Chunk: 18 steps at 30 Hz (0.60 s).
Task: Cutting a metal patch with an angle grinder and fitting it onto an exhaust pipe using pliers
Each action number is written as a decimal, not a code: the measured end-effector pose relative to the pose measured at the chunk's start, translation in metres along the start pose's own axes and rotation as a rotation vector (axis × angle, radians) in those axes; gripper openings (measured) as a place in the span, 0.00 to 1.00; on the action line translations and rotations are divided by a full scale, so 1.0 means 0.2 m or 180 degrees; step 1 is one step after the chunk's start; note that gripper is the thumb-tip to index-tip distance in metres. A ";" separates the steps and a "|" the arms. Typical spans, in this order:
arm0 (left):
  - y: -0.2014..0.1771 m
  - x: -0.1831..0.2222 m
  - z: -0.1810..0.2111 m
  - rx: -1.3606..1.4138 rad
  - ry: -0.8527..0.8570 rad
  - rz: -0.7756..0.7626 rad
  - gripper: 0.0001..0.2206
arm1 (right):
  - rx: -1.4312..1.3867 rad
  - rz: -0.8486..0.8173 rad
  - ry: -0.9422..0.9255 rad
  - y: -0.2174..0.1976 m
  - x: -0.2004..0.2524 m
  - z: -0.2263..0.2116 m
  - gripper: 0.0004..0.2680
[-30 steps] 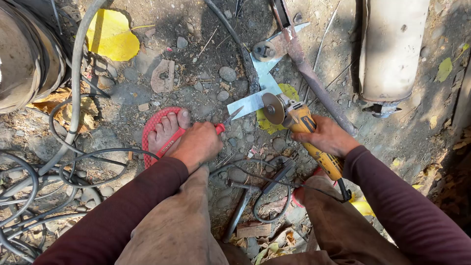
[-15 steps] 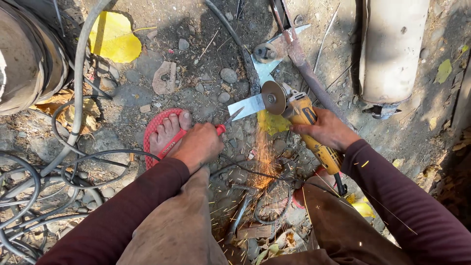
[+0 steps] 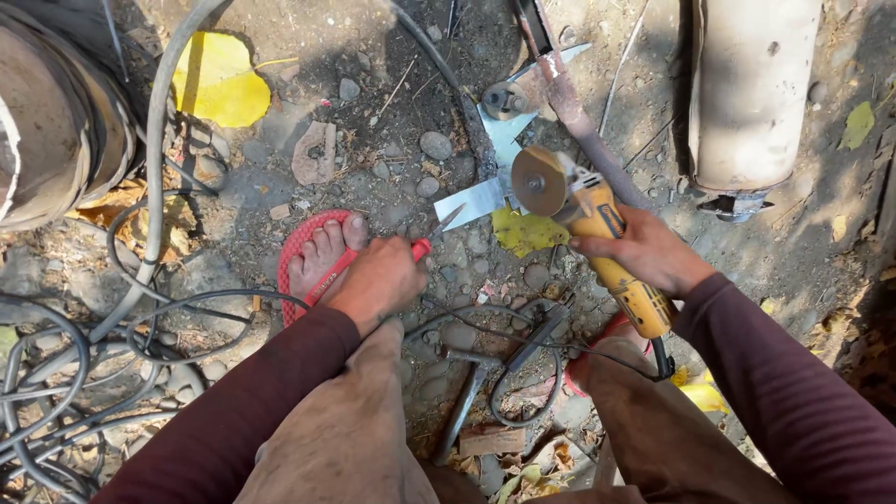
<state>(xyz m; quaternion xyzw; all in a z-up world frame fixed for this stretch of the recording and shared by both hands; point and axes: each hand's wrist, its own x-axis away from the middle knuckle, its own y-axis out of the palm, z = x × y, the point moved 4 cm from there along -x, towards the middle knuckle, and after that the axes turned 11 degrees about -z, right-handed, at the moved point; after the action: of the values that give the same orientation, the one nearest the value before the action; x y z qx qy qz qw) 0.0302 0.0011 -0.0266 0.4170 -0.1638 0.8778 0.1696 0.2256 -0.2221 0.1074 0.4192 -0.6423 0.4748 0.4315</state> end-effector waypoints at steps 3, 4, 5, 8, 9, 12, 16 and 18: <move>-0.04 0.11 0.02 0.0472 0.0053 0.0071 0.15 | -0.0515 0.0301 0.0070 -0.01 0.14 -0.04 0.19; -0.06 0.15 0.02 0.0877 0.0075 0.0149 0.14 | -0.0674 0.0489 0.0181 -0.01 0.19 -0.05 0.22; -0.06 0.18 0.04 0.0839 0.0107 0.0136 0.14 | -0.0711 0.0526 0.0180 0.02 0.18 -0.02 0.22; -0.09 0.26 0.17 0.1230 0.0482 0.0404 0.19 | -0.2186 0.1140 -0.0071 0.07 0.11 0.07 0.26; -0.11 0.27 0.25 0.1458 0.0858 0.0571 0.21 | -0.2676 0.1003 -0.0300 0.08 0.05 0.05 0.24; -0.18 0.42 0.44 0.1693 0.1418 0.0829 0.24 | -0.3620 0.0675 -0.0795 0.12 -0.07 -0.11 0.19; -0.34 0.65 0.60 0.1253 0.1804 0.0732 0.21 | -0.4699 0.0460 -0.1250 0.24 -0.14 -0.41 0.15; -0.35 0.69 0.54 0.1243 0.1737 0.0883 0.17 | -0.4926 0.0375 -0.1362 0.32 -0.14 -0.47 0.16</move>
<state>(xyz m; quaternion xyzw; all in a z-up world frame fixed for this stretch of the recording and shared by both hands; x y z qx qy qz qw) 0.0522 0.0399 0.1578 0.1658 0.0032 0.9862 0.0035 0.1877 -0.1139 0.0811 0.0487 -0.8790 -0.1735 0.4415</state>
